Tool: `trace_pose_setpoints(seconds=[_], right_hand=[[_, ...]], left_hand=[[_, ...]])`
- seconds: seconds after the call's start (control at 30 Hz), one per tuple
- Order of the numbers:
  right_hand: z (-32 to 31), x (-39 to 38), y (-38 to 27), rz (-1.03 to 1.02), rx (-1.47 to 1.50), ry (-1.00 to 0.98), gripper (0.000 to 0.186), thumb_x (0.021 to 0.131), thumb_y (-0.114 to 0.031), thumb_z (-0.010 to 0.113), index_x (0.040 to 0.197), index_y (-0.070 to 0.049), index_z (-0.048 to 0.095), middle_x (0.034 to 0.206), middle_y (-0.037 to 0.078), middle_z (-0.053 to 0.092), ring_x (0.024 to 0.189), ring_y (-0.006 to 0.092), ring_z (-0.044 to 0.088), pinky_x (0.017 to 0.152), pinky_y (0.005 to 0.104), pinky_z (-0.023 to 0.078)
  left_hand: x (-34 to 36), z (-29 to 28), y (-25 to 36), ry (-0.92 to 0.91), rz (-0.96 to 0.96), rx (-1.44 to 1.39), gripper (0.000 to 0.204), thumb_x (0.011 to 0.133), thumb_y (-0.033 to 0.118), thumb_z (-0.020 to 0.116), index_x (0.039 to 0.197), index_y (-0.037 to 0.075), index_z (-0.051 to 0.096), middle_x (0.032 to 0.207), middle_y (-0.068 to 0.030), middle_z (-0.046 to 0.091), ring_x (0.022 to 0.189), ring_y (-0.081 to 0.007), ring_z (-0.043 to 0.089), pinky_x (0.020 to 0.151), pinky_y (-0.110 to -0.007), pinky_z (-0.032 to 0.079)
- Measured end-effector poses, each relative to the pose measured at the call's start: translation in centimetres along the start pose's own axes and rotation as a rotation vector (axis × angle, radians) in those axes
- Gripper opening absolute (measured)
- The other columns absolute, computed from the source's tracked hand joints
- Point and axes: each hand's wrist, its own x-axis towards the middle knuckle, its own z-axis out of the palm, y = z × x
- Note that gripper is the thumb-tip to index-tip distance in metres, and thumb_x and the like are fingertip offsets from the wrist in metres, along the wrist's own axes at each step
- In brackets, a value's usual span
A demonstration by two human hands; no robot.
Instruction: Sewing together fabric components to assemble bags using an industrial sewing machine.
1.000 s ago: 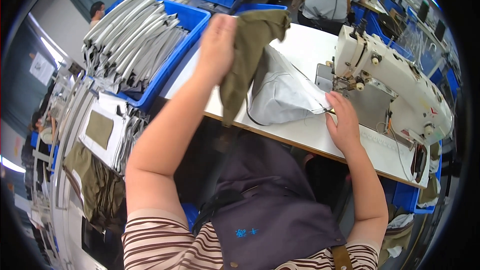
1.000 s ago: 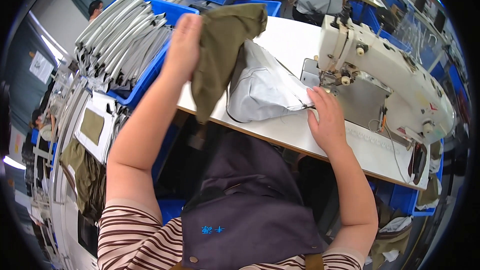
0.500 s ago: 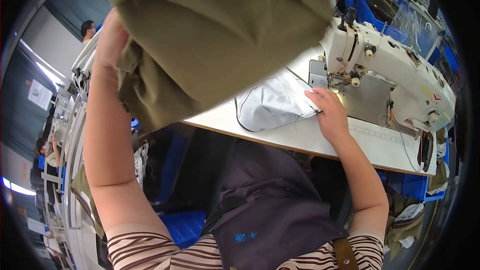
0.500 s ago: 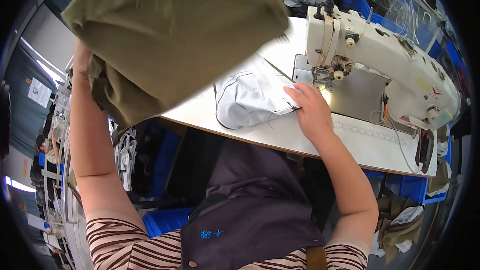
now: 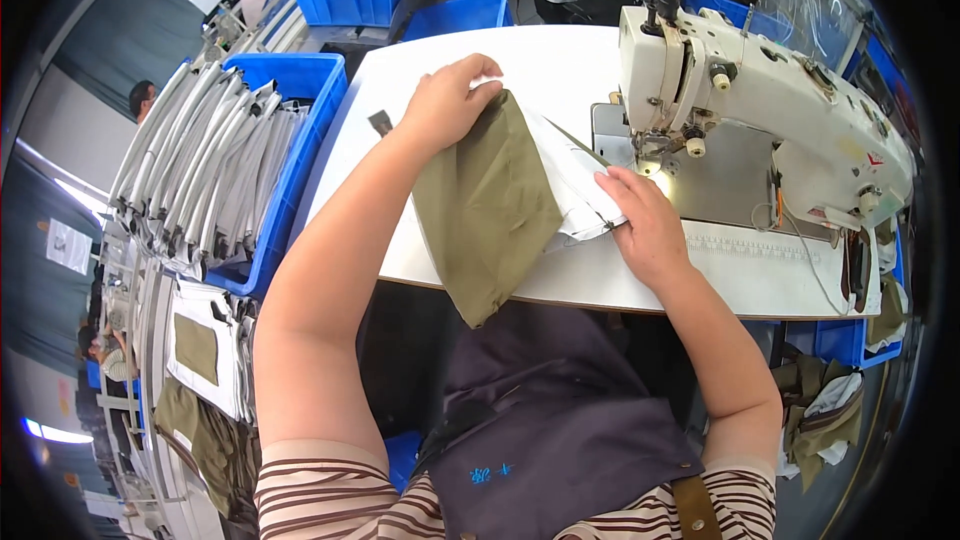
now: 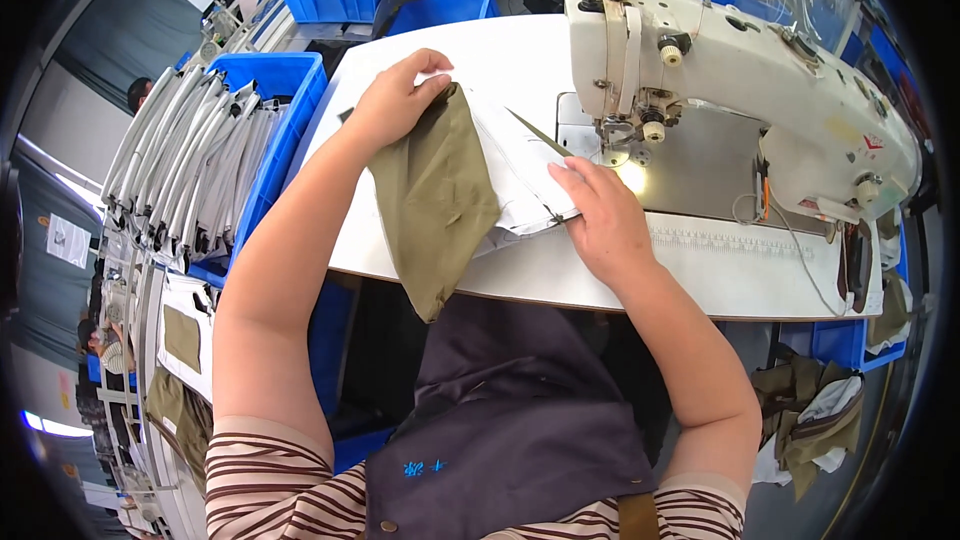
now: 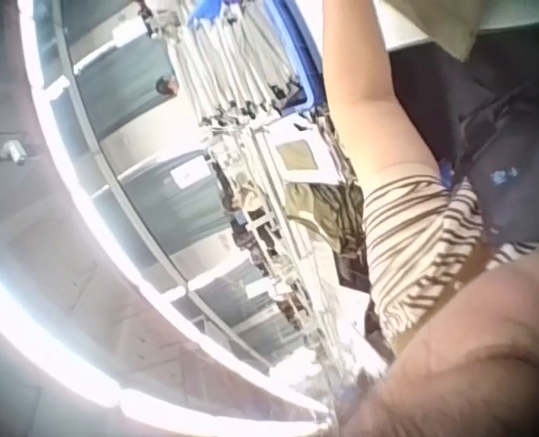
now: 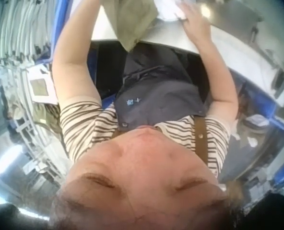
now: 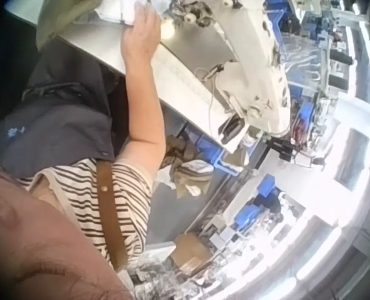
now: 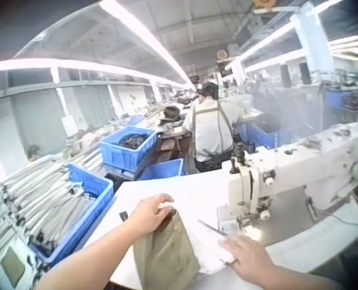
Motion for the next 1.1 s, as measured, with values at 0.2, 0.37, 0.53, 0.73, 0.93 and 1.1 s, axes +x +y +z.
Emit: trace_pose_setpoints(seconds=[0.2, 0.37, 0.53, 0.73, 0.93, 1.1], right_hand=[[-2.1, -1.1, -1.5, 0.039, -0.062, 0.161, 0.051, 0.083, 0.002, 0.067, 0.133, -0.006, 0.061, 0.135, 0.014, 0.061, 0.118, 0.0342, 0.061, 0.098, 0.0434, 0.051], [-1.0, -4.6, -3.5, 0.588, 1.021, 0.203, 0.02, 0.107, -0.024, 0.061, 0.113, -0.005, 0.059, 0.1, 0.005, 0.06, 0.078, 0.0116, 0.063, 0.06, 0.0237, 0.05], [-2.1, -2.0, -6.6, 0.961, 1.363, -0.011, 0.035, 0.108, -0.041, 0.057, 0.113, -0.007, 0.058, 0.097, 0.006, 0.062, 0.077, 0.0152, 0.064, 0.058, 0.0284, 0.052], [0.2, 0.6, -5.7, 0.983, 1.439, 0.069, 0.027, 0.103, -0.029, 0.066, 0.115, -0.006, 0.059, 0.098, 0.005, 0.066, 0.076, 0.0136, 0.063, 0.065, 0.0291, 0.054], [0.2, 1.1, -5.2, 1.028, 1.453, 0.102, 0.023, 0.101, -0.024, 0.069, 0.116, -0.008, 0.061, 0.099, 0.003, 0.067, 0.077, 0.0127, 0.063, 0.067, 0.0295, 0.054], [0.0, 1.7, -7.2, 1.022, 1.507, 0.133, 0.028, 0.101, -0.02, 0.068, 0.123, -0.007, 0.056, 0.102, 0.004, 0.067, 0.074, 0.012, 0.062, 0.066, 0.0296, 0.054]], left_hand=[[-6.1, -2.8, 3.2, -0.136, 0.465, -0.063, 0.033, 0.098, 0.019, 0.068, 0.131, 0.016, 0.066, 0.157, -0.0122, 0.049, 0.153, -0.0356, 0.034, 0.123, -0.05, 0.033], [-9.6, -1.7, 3.9, -0.197, 0.428, 0.079, 0.05, 0.089, 0.003, 0.07, 0.134, 0.024, 0.068, 0.162, -0.0089, 0.043, 0.158, -0.0364, 0.023, 0.126, -0.051, 0.028], [-9.4, -0.7, 4.6, -0.268, 0.522, 0.144, 0.04, 0.085, 0.007, 0.078, 0.119, 0.027, 0.078, 0.166, -0.006, 0.038, 0.159, -0.0397, 0.021, 0.125, -0.06, 0.022], [-8.8, -0.2, 3.6, -0.147, 0.481, 0.062, 0.013, 0.089, 0.022, 0.077, 0.099, 0.015, 0.073, 0.16, -0.0084, 0.046, 0.155, -0.039, 0.028, 0.123, -0.057, 0.026], [-13.7, 2.5, 2.0, 0.272, 0.297, 0.019, 0.047, 0.08, 0.043, 0.086, 0.097, 0.007, 0.061, 0.131, -0.0167, 0.055, 0.129, -0.0394, 0.045, 0.111, -0.049, 0.037], [-15.4, 6.1, 2.5, 0.435, 0.268, 0.044, 0.025, 0.088, 0.012, 0.078, 0.106, 0.005, 0.062, 0.14, -0.0179, 0.053, 0.139, -0.04, 0.04, 0.115, -0.052, 0.033]])
